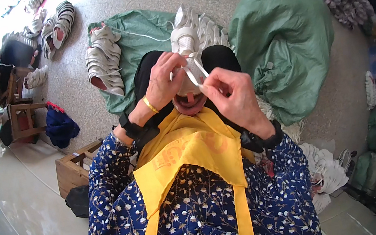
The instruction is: The person sits on the floor and threads white shoelaces through the eyelets of a white sneaker. They pull the laces tight and adjust the fit repeatedly, working on a single shoe throughout the clip.
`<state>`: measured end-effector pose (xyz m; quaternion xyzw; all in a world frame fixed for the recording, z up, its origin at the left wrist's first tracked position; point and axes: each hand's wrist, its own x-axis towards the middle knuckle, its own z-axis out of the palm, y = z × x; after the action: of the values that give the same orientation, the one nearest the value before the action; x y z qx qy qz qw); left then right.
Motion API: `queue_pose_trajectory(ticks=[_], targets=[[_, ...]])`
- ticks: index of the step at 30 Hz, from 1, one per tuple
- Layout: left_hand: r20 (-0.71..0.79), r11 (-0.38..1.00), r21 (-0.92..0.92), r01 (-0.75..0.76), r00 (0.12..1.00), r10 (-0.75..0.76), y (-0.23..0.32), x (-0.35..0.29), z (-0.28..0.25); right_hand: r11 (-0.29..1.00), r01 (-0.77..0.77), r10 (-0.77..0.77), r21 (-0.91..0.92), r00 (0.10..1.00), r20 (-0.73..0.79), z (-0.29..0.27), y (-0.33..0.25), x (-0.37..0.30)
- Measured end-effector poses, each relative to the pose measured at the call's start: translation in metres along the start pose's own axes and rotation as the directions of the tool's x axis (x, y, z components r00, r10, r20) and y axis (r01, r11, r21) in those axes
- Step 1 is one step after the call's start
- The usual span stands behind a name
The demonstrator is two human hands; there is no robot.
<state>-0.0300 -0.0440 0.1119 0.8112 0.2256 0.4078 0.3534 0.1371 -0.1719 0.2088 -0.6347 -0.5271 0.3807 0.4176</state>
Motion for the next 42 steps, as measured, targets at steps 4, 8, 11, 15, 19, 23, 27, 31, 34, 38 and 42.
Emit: queue_pose_trajectory(ticks=[4, 8, 11, 15, 19, 23, 27, 31, 34, 38, 42], targets=[[0.049, 0.972, -0.144, 0.185, 0.983, -0.18, 0.009, 0.001, -0.006, 0.935, -0.068, 0.029, 0.347, 0.993, 0.119, -0.009, 0.006, 0.025], [0.061, 0.873, -0.371, 0.317, 0.946, -0.317, 0.01, 0.006, -0.008, 0.897, 0.008, -0.02, 0.442, 1.0, 0.021, -0.009, 0.012, 0.044], [0.14, 0.749, -0.512, 0.42, 0.901, -0.41, 0.001, 0.004, -0.005, 0.913, -0.03, 0.044, 0.408, 0.999, -0.025, -0.007, 0.012, 0.06], [0.156, 0.702, -0.546, 0.457, 0.879, -0.45, -0.002, 0.006, -0.001, 0.93, -0.037, 0.057, 0.365, 0.997, -0.044, -0.004, 0.018, 0.079], [0.197, 0.65, -0.596, 0.472, 0.87, -0.452, 0.005, 0.013, -0.006, 0.943, -0.02, 0.043, 0.332, 0.997, -0.064, 0.001, 0.021, 0.092], [0.176, 0.584, -0.693, 0.422, 0.885, -0.431, 0.017, 0.021, -0.011, 0.948, -0.026, 0.046, 0.318, 0.997, -0.054, 0.003, 0.017, 0.1], [0.155, 0.623, -0.67, 0.403, 0.897, -0.414, 0.007, 0.018, -0.001, 0.949, -0.048, 0.063, 0.31, 0.997, -0.041, 0.006, 0.013, 0.106], [0.202, 0.525, -0.731, 0.436, 0.873, -0.444, 0.007, 0.019, 0.001, 0.929, -0.023, 0.04, 0.368, 0.998, -0.039, 0.01, 0.012, 0.108], [0.227, 0.377, -0.813, 0.445, 0.837, -0.499, 0.009, 0.02, 0.002, 0.905, -0.03, 0.046, 0.425, 0.999, -0.028, 0.01, 0.01, 0.105], [0.247, 0.292, -0.849, 0.44, 0.82, -0.517, 0.005, 0.019, 0.003, 0.921, -0.076, 0.093, 0.383, 0.995, -0.026, 0.006, 0.017, 0.094], [0.272, 0.308, -0.828, 0.468, 0.816, -0.51, 0.003, 0.017, 0.002, 0.952, -0.072, 0.084, 0.298, 0.996, -0.026, 0.011, 0.027, 0.087]])
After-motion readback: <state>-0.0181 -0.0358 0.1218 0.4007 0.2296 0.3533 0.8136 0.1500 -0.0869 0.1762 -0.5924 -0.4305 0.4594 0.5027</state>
